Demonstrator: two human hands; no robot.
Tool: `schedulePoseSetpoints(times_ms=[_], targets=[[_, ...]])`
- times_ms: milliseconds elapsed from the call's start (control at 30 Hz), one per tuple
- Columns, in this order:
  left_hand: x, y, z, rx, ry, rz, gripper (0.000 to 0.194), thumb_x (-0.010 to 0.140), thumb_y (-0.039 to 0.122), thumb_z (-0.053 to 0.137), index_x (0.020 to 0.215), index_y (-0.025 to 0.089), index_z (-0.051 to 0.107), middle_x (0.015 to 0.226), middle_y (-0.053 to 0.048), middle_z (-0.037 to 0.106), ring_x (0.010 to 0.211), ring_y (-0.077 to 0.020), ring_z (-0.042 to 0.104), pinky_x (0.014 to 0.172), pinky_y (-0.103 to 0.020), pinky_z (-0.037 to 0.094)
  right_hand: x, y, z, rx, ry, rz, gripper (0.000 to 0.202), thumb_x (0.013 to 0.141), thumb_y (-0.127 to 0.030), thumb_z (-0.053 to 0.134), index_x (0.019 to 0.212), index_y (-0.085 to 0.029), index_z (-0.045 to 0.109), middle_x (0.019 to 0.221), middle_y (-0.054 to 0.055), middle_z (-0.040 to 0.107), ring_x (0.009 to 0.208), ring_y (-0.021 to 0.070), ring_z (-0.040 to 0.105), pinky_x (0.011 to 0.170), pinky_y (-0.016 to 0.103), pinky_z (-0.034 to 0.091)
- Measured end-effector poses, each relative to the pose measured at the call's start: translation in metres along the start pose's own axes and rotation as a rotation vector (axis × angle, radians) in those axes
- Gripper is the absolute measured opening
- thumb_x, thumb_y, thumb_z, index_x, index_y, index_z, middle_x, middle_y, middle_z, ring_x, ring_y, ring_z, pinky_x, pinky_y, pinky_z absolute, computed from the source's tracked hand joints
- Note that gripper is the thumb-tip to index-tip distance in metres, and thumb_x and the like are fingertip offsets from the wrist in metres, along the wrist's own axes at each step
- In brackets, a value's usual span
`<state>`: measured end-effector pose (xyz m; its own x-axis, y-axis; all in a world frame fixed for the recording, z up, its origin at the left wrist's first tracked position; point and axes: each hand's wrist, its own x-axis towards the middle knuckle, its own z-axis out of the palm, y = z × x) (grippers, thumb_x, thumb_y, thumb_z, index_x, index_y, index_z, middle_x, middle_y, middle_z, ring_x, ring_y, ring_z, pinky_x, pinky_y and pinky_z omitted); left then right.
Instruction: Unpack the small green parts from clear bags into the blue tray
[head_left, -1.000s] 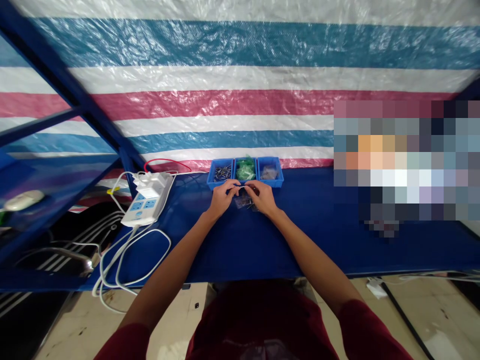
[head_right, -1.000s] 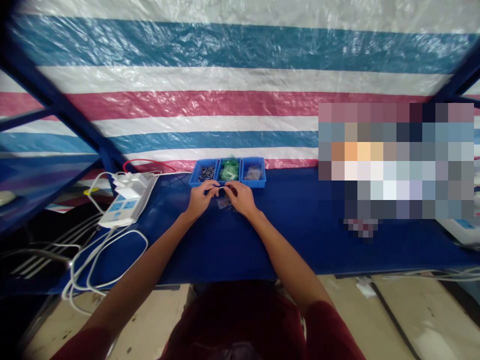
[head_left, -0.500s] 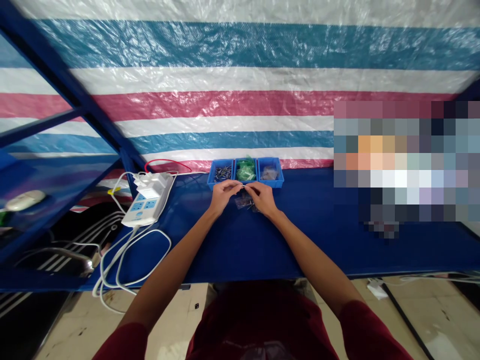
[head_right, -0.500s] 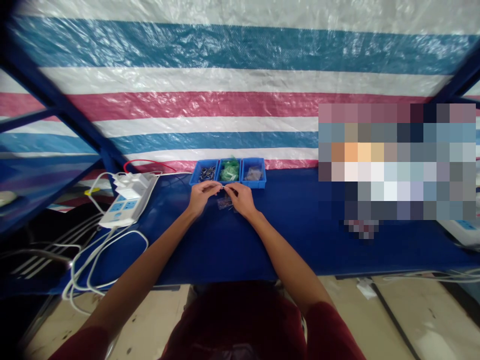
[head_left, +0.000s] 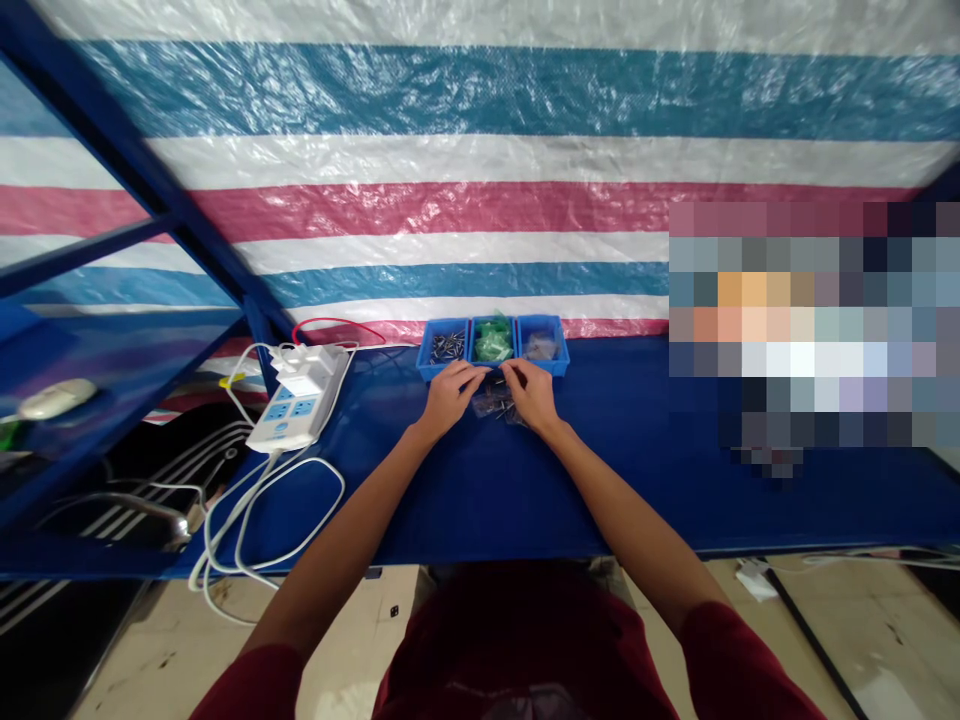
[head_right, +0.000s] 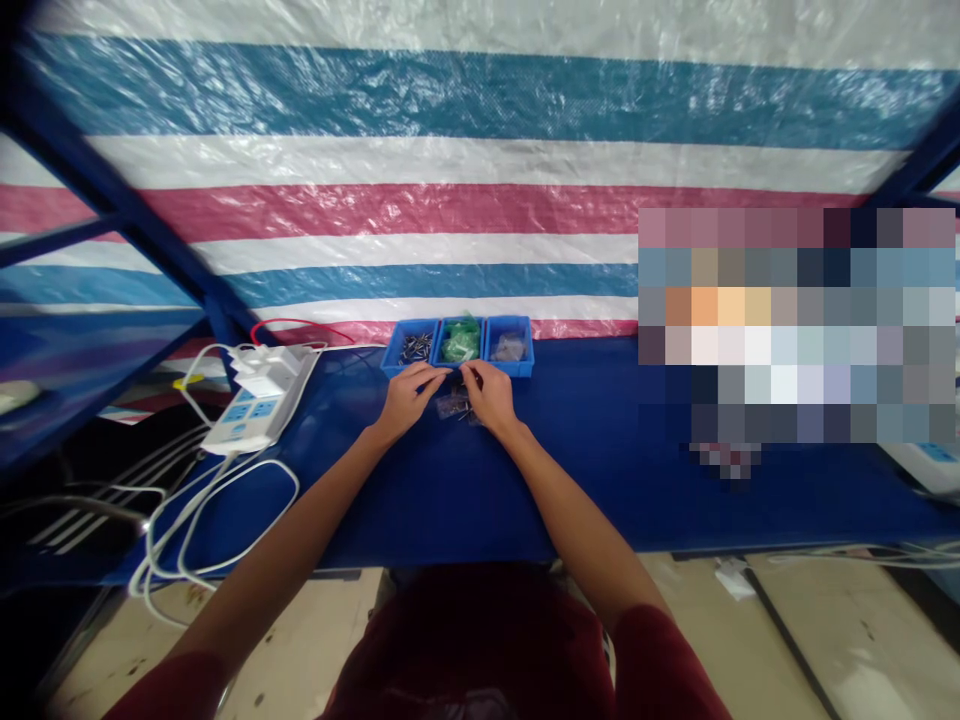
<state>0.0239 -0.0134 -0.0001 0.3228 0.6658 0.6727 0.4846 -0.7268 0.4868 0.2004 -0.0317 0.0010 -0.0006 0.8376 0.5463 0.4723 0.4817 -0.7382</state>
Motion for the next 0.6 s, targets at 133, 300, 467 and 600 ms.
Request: schedulePoseSetpoints(times_ms=[133, 300, 467, 600], targets=[[-0.0008, -0.0018, 0.0001, -0.012, 0.061, 0.002, 0.027, 0.089, 0.044, 0.06, 0.088, 0.02, 0.073, 0.078, -0.006, 0.071, 0.074, -0.018, 0.065, 0.074, -0.032, 0.052, -0.0005, 0.0022, 0.0023, 0.017, -0.031, -0.023, 0.028, 0.093, -0.036, 0.047, 0.092, -0.018, 0.069, 0.09, 0.008, 0.072, 0.075, 0.0184, 0.063, 0.073, 0.029, 0.048], [-0.0004, 0.0017, -0.0016, -0.036, 0.101, -0.043, 0.03, 0.084, 0.048, 0.065, 0.079, 0.02, 0.07, 0.073, -0.003, 0.071, 0.068, -0.0167, 0.065, 0.07, -0.03, 0.053, -0.0021, 0.007, 0.0055, -0.006, -0.137, -0.08, 0.032, 0.095, -0.038, 0.046, 0.086, -0.02, 0.07, 0.084, 0.006, 0.069, 0.073, 0.0172, 0.06, 0.071, 0.028, 0.047], [-0.001, 0.0061, -0.0005, -0.035, 0.118, 0.016, 0.026, 0.09, 0.043, 0.06, 0.085, 0.02, 0.072, 0.08, -0.004, 0.073, 0.073, -0.0169, 0.067, 0.074, -0.031, 0.054, -0.0023, 0.007, 0.0061, 0.006, -0.171, -0.089, 0.032, 0.095, -0.04, 0.047, 0.085, -0.019, 0.069, 0.08, 0.004, 0.069, 0.071, 0.0159, 0.06, 0.069, 0.026, 0.045], [-0.002, 0.0028, -0.0062, 0.089, 0.236, 0.113, 0.026, 0.095, 0.036, 0.052, 0.09, 0.021, 0.073, 0.084, -0.006, 0.074, 0.08, -0.0194, 0.069, 0.078, -0.036, 0.055, -0.001, 0.005, 0.004, -0.021, -0.124, -0.042, 0.033, 0.095, -0.038, 0.044, 0.088, -0.019, 0.069, 0.078, 0.005, 0.069, 0.07, 0.0169, 0.061, 0.07, 0.027, 0.045]])
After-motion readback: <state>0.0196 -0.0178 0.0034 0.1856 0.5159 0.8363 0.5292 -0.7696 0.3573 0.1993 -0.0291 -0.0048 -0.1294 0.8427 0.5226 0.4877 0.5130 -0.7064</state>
